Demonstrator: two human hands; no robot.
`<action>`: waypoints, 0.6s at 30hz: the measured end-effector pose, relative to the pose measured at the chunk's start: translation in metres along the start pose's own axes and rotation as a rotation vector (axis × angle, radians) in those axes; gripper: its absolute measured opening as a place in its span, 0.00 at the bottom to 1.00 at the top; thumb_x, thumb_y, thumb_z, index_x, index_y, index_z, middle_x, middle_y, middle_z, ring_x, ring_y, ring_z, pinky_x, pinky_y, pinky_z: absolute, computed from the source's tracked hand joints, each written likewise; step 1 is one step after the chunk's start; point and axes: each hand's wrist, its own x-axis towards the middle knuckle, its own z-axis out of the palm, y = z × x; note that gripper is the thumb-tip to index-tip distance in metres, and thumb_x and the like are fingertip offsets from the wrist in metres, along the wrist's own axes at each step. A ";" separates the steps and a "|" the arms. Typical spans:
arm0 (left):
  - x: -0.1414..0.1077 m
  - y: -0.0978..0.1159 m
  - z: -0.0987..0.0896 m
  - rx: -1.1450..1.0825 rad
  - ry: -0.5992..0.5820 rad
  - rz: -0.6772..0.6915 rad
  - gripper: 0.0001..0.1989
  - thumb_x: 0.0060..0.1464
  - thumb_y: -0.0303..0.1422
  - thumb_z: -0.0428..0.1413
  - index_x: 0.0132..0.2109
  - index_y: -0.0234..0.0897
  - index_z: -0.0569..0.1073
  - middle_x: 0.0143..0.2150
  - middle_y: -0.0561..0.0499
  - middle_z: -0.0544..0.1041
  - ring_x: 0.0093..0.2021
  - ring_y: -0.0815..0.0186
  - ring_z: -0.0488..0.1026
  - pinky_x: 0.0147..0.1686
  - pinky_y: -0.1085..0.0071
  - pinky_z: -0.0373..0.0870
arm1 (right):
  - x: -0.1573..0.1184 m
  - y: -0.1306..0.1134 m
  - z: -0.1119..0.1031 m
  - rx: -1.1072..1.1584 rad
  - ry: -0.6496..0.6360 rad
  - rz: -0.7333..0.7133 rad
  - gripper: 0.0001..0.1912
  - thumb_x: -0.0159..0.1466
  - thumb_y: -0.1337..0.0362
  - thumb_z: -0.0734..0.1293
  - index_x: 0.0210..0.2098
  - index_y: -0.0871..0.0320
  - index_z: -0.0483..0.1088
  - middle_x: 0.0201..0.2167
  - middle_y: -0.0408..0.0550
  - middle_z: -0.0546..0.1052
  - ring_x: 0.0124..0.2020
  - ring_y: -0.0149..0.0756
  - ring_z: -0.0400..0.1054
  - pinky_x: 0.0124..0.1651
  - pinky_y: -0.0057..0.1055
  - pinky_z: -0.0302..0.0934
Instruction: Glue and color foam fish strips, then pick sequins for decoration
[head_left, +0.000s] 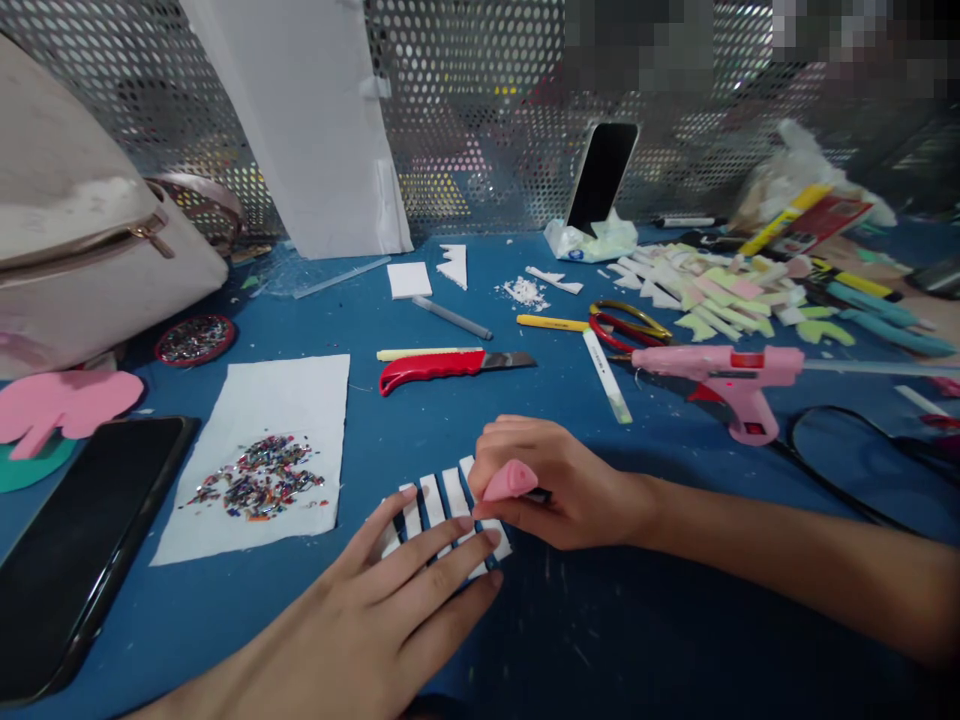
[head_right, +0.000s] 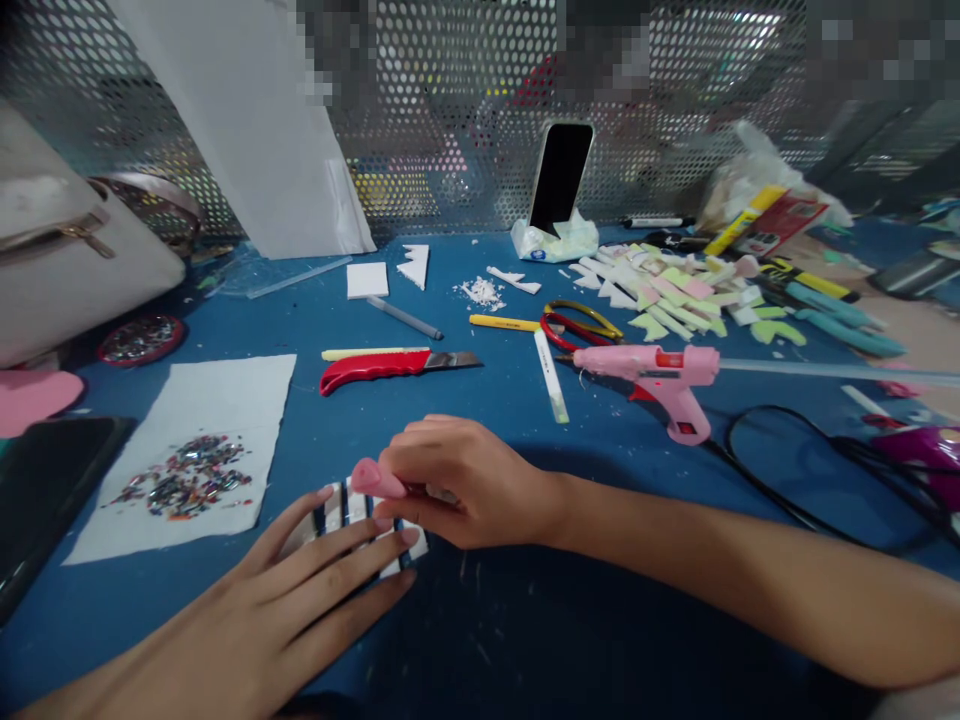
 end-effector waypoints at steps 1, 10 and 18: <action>0.000 0.000 0.000 -0.009 -0.010 0.005 0.32 0.68 0.53 0.44 0.69 0.39 0.62 0.73 0.50 0.58 0.73 0.57 0.47 0.69 0.48 0.17 | 0.000 -0.001 0.000 -0.014 0.000 0.002 0.10 0.70 0.65 0.64 0.31 0.59 0.67 0.27 0.43 0.72 0.28 0.31 0.60 0.38 0.32 0.54; 0.003 -0.001 -0.004 0.007 0.011 0.017 0.35 0.65 0.56 0.49 0.68 0.38 0.64 0.71 0.49 0.63 0.70 0.57 0.57 0.69 0.50 0.15 | -0.002 0.002 0.005 0.055 0.107 -0.008 0.16 0.73 0.56 0.61 0.32 0.59 0.65 0.27 0.45 0.74 0.29 0.31 0.65 0.40 0.33 0.60; 0.002 -0.002 -0.007 0.010 0.009 0.041 0.34 0.65 0.56 0.47 0.68 0.37 0.64 0.70 0.47 0.64 0.69 0.56 0.59 0.68 0.50 0.14 | -0.004 0.001 0.001 0.163 0.161 0.056 0.09 0.71 0.65 0.63 0.34 0.61 0.69 0.31 0.45 0.74 0.30 0.28 0.66 0.34 0.27 0.62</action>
